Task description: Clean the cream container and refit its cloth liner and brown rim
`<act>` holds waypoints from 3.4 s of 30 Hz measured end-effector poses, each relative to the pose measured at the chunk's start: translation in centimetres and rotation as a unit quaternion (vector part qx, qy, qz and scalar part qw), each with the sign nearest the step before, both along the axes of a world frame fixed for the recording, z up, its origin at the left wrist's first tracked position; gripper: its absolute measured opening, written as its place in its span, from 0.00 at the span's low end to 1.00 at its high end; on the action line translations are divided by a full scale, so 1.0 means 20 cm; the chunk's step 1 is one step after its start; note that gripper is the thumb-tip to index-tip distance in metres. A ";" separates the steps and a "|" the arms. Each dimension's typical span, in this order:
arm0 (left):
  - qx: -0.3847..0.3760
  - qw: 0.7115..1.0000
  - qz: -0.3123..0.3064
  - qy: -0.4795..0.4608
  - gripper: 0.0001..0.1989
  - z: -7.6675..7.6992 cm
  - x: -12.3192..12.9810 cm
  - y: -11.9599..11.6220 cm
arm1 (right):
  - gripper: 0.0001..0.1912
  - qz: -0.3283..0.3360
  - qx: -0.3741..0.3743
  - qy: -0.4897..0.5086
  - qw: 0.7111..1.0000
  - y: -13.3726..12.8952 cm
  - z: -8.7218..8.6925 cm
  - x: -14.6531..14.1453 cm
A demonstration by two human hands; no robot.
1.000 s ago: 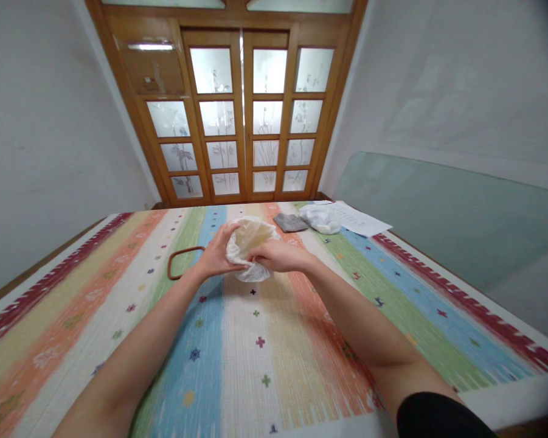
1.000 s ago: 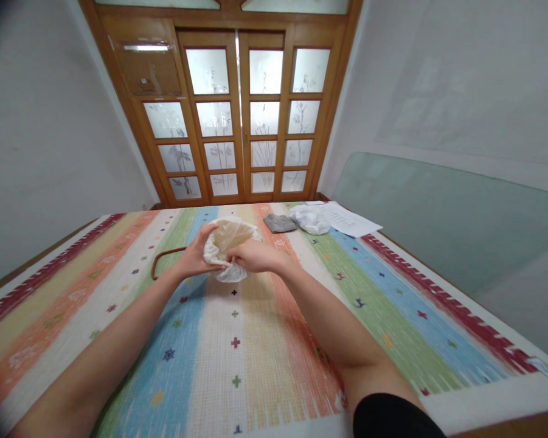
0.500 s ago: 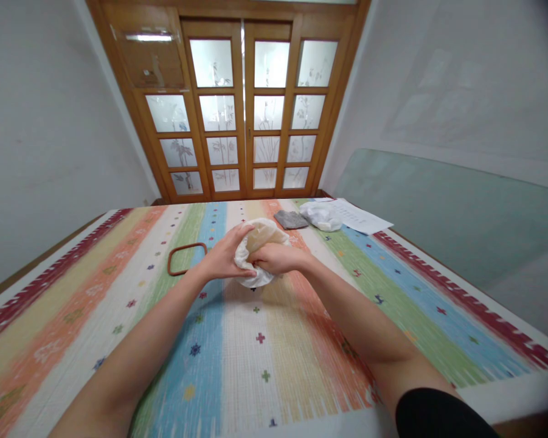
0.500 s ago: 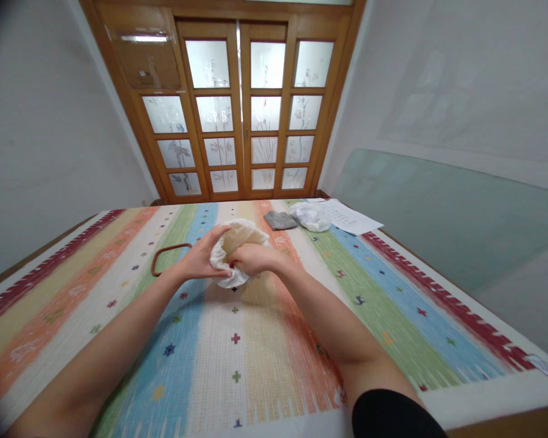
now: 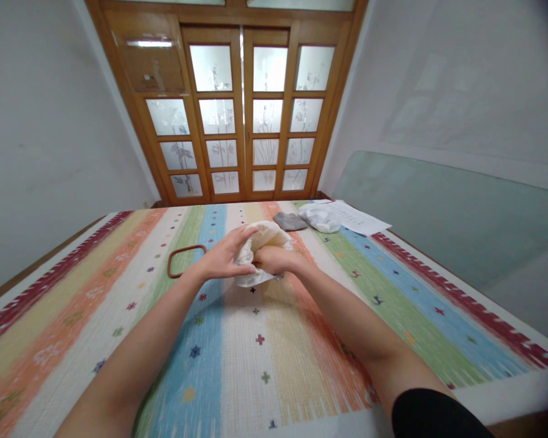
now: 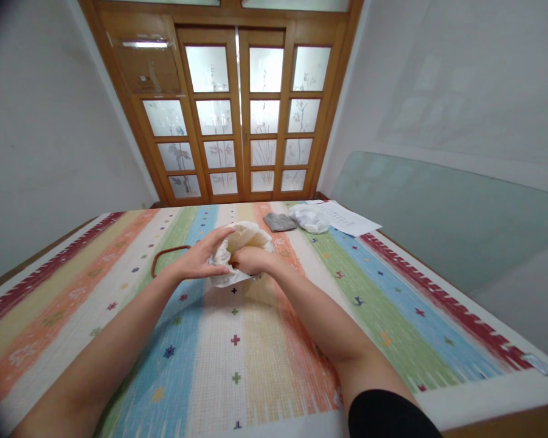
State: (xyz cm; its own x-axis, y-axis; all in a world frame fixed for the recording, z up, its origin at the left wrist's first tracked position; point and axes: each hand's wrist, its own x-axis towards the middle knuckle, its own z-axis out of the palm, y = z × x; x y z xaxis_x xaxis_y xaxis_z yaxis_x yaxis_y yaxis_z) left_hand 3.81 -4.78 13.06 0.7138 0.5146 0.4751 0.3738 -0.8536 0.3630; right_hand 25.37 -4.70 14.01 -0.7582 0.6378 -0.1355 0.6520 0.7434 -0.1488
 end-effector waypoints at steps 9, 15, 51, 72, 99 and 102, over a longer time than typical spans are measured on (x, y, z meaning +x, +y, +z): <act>0.002 1.000 0.009 -0.027 0.58 -0.03 -0.03 0.03 | 0.12 -0.027 0.020 0.136 0.990 -0.02 0.15 0.08; 0.007 0.999 0.022 -0.030 0.59 -0.02 -0.01 0.02 | 0.08 -0.028 -0.017 0.214 0.976 -0.03 0.13 0.04; 0.024 0.993 0.093 -0.068 0.65 -0.14 0.02 0.04 | 0.12 -0.040 0.065 0.126 0.989 -0.01 0.06 0.03; -0.111 0.988 -0.005 -0.106 0.70 -0.13 0.09 -0.06 | 0.11 -0.075 0.121 0.241 0.960 -0.07 0.09 0.01; -0.088 0.991 0.006 -0.098 0.63 -0.09 0.08 -0.09 | 0.15 -0.104 0.086 0.107 0.985 -0.09 0.12 0.01; -0.135 0.982 0.012 -0.134 0.60 -0.09 0.08 -0.09 | 0.14 -0.111 0.098 0.147 0.978 -0.09 0.16 0.05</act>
